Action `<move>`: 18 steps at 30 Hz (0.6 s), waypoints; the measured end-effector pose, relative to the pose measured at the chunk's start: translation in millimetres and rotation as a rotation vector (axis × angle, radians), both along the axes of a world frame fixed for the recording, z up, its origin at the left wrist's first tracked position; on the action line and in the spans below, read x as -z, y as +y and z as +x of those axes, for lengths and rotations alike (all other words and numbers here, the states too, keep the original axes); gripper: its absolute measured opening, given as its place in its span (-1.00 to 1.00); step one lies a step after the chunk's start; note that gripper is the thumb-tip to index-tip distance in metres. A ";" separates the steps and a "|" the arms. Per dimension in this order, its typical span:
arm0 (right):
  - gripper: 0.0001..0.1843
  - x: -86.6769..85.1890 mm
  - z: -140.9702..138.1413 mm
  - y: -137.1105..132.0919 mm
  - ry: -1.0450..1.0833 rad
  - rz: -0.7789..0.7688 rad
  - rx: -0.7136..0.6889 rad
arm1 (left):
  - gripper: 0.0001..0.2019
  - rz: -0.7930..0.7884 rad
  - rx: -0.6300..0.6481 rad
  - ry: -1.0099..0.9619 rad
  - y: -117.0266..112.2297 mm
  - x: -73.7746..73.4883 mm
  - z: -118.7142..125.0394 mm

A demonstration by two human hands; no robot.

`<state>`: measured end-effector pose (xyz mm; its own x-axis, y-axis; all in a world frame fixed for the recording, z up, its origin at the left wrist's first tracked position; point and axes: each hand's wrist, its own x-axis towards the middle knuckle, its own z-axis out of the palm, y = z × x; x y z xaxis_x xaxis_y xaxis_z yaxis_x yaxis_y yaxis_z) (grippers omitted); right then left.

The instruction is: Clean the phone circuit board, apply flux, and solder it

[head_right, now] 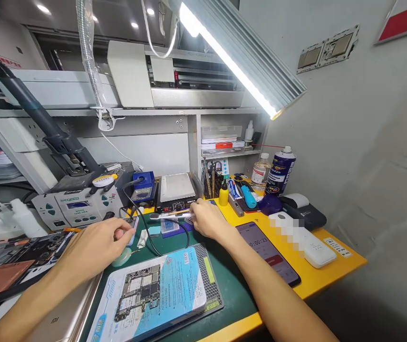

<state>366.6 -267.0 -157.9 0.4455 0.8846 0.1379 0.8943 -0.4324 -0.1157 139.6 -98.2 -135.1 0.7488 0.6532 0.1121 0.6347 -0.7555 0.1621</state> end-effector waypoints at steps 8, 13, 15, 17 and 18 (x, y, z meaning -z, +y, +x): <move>-0.73 -11.4 8.9 -19.5 0.038 -0.019 0.121 | -0.70 0.003 0.036 -0.076 -3.9 5.5 -5.4; -0.73 -11.0 10.0 -22.8 0.063 -0.064 0.126 | -0.67 0.001 0.038 -0.067 -3.7 8.6 -3.8; -0.74 -10.4 5.6 -21.1 0.058 -0.066 0.109 | -0.67 0.001 0.039 -0.061 -4.3 8.7 -3.2; -0.74 -9.8 0.3 -18.8 0.051 -0.064 0.091 | -0.67 -0.001 0.049 -0.054 -5.4 8.4 -3.3; -0.74 -9.5 -2.2 -17.6 0.048 -0.065 0.081 | -0.66 -0.003 0.054 -0.050 -6.0 8.2 -3.5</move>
<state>364.4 -284.5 -148.3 0.5209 0.8517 0.0577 0.8500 -0.5113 -0.1268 136.1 -104.2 -143.3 0.7766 0.6124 0.1481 0.5842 -0.7879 0.1949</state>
